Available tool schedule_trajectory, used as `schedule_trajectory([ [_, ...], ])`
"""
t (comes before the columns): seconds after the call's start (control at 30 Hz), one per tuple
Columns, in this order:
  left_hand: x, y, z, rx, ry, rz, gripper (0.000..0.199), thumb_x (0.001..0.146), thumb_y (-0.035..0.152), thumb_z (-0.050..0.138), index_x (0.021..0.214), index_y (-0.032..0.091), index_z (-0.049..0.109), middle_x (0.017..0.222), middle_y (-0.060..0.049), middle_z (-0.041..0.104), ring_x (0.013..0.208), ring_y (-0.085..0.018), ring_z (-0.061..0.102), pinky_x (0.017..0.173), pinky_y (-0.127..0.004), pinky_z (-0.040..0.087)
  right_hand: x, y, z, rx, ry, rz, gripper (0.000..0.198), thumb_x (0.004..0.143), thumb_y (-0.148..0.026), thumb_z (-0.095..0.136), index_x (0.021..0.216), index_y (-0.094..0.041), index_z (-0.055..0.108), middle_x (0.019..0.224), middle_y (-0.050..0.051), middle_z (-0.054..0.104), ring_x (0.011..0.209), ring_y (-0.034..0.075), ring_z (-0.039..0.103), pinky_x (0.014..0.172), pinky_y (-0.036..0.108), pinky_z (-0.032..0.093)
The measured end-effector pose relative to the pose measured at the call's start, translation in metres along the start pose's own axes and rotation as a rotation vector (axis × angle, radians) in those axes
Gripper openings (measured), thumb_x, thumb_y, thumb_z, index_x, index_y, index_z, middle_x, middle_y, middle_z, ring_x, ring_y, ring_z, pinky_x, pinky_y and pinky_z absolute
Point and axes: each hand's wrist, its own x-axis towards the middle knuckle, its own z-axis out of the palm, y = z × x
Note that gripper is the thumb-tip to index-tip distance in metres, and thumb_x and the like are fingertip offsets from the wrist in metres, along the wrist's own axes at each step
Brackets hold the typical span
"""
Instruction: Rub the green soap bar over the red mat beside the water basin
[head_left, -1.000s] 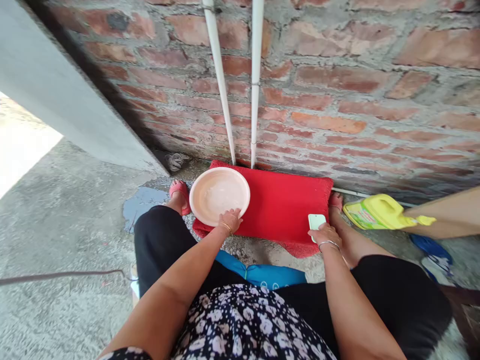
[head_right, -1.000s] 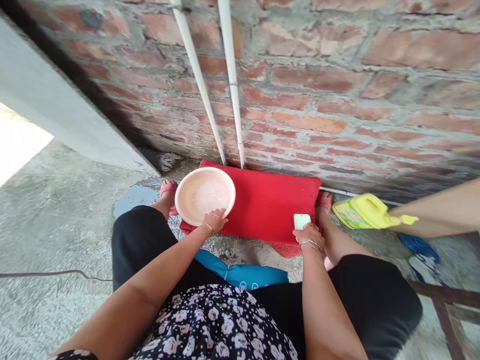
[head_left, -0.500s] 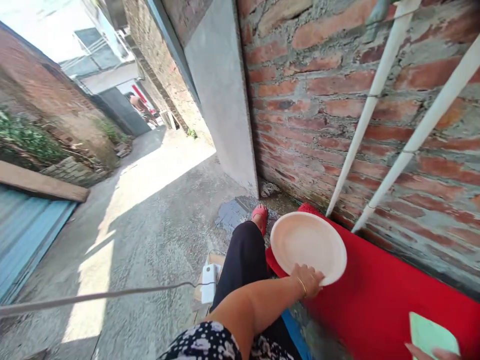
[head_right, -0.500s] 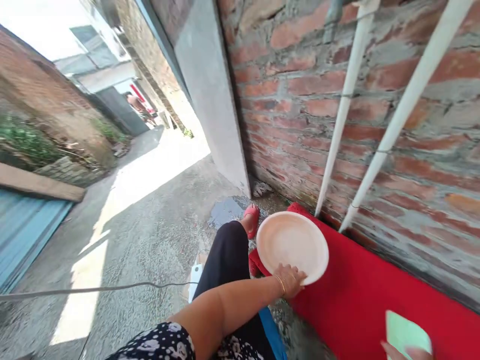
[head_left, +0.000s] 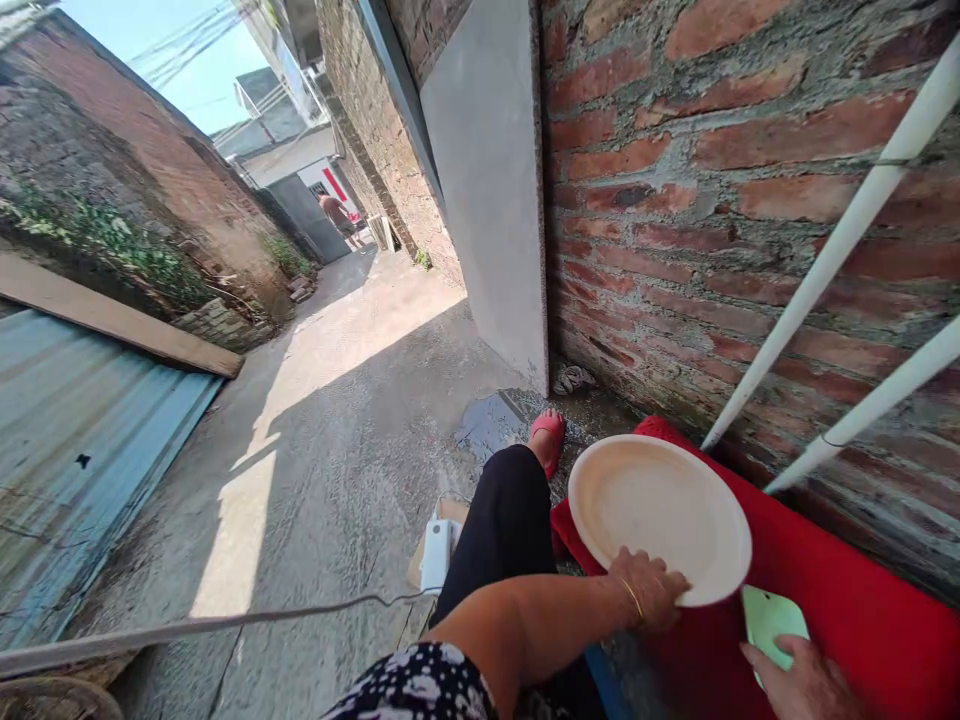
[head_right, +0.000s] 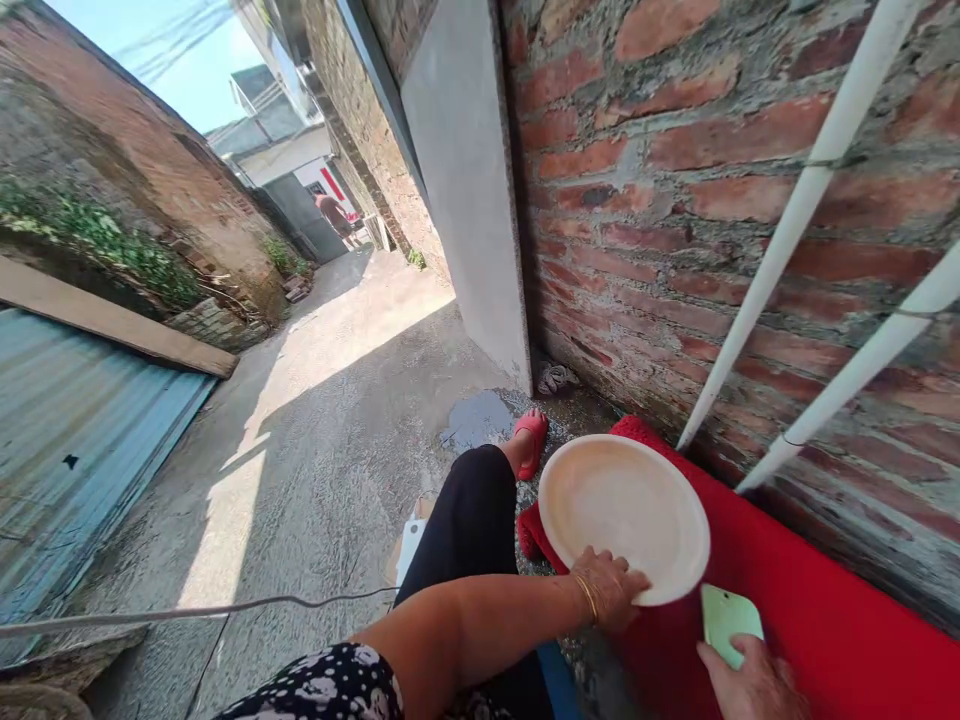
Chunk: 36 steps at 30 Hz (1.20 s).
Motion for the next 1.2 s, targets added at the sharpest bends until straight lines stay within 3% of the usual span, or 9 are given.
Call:
schedule_trajectory([
  [0.17, -0.015, 0.004, -0.023, 0.043, 0.045, 0.016, 0.045, 0.084, 0.045, 0.046, 0.125, 0.028, 0.049, 0.117, -0.009, 0.058, 0.108, -0.028, 0.054, 0.088, -0.049, 0.043, -0.028, 0.076, -0.050, -0.073, 0.058, 0.244, 0.050, 0.068, -0.059, 0.055, 0.106, -0.027, 0.059, 0.101, 0.014, 0.062, 0.101, 0.034, 0.061, 0.082, 0.049, 0.050],
  [0.27, -0.009, 0.006, -0.024, 0.061, 0.055, 0.016, 0.043, 0.086, 0.044, 0.047, 0.125, 0.028, 0.048, 0.117, -0.008, 0.058, 0.107, -0.027, 0.053, 0.088, -0.046, 0.043, -0.055, 0.096, -0.083, -0.081, 0.125, 0.439, 0.053, 0.070, -0.056, 0.058, 0.109, -0.019, 0.059, 0.106, 0.016, 0.061, 0.101, 0.033, 0.061, 0.081, 0.044, 0.049],
  [0.4, -0.006, 0.010, -0.023, 0.081, 0.035, 0.009, 0.043, 0.087, 0.042, 0.047, 0.128, 0.030, 0.045, 0.118, -0.007, 0.056, 0.109, -0.026, 0.051, 0.089, -0.045, 0.042, -0.056, 0.047, -0.083, -0.098, 0.205, 0.330, 0.049, 0.074, -0.051, 0.060, 0.110, -0.019, 0.058, 0.107, 0.013, 0.060, 0.102, 0.027, 0.058, 0.083, 0.037, 0.046],
  [0.53, -0.008, 0.013, -0.025, 0.097, 0.015, -0.015, 0.041, 0.089, 0.043, 0.045, 0.128, 0.030, 0.043, 0.120, -0.007, 0.054, 0.110, -0.025, 0.050, 0.091, -0.042, 0.040, -0.039, -0.035, -0.053, -0.119, 0.075, 0.074, 0.042, 0.075, -0.045, 0.062, 0.110, -0.022, 0.057, 0.108, 0.009, 0.057, 0.097, 0.023, 0.059, 0.082, 0.033, 0.044],
  [0.63, -0.007, 0.013, -0.025, 0.109, 0.016, -0.021, 0.041, 0.089, 0.041, 0.046, 0.128, 0.030, 0.043, 0.119, -0.006, 0.055, 0.109, -0.024, 0.050, 0.090, -0.041, 0.040, -0.034, -0.050, -0.043, -0.133, 0.019, 0.026, 0.040, 0.076, -0.042, 0.062, 0.110, -0.022, 0.057, 0.108, 0.009, 0.056, 0.097, 0.022, 0.058, 0.082, 0.033, 0.044],
  [0.87, -0.007, 0.015, -0.023, 0.102, 0.030, -0.026, 0.040, 0.090, 0.039, 0.045, 0.129, 0.030, 0.042, 0.120, -0.006, 0.054, 0.110, -0.024, 0.049, 0.090, -0.040, 0.038, -0.056, 0.085, -0.090, -0.066, 0.141, 0.448, 0.048, 0.071, -0.048, 0.065, 0.109, -0.017, 0.059, 0.107, 0.014, 0.059, 0.099, 0.028, 0.058, 0.083, 0.037, 0.045],
  [0.93, -0.006, 0.015, -0.023, 0.088, 0.034, -0.030, 0.039, 0.090, 0.039, 0.045, 0.127, 0.030, 0.044, 0.118, -0.006, 0.054, 0.109, -0.024, 0.049, 0.090, -0.039, 0.038, -0.061, 0.101, -0.100, -0.064, 0.193, 0.534, 0.051, 0.070, -0.049, 0.066, 0.108, -0.016, 0.060, 0.108, 0.017, 0.058, 0.098, 0.030, 0.058, 0.082, 0.039, 0.045],
  [1.0, -0.006, 0.015, -0.023, 0.078, 0.035, -0.032, 0.038, 0.090, 0.039, 0.045, 0.126, 0.029, 0.045, 0.118, -0.006, 0.055, 0.108, -0.024, 0.049, 0.089, -0.039, 0.037, -0.058, 0.087, -0.098, -0.068, 0.234, 0.494, 0.051, 0.069, -0.051, 0.066, 0.108, -0.017, 0.060, 0.109, 0.016, 0.057, 0.097, 0.029, 0.058, 0.082, 0.038, 0.045],
  [1.2, -0.005, 0.015, -0.022, 0.085, 0.037, -0.028, 0.038, 0.090, 0.035, 0.045, 0.127, 0.030, 0.044, 0.116, -0.005, 0.055, 0.107, -0.023, 0.049, 0.089, -0.039, 0.037, -0.041, -0.027, -0.047, -0.090, 0.104, 0.092, 0.042, 0.073, -0.048, 0.063, 0.107, -0.023, 0.058, 0.107, 0.008, 0.056, 0.095, 0.023, 0.057, 0.081, 0.032, 0.043],
])
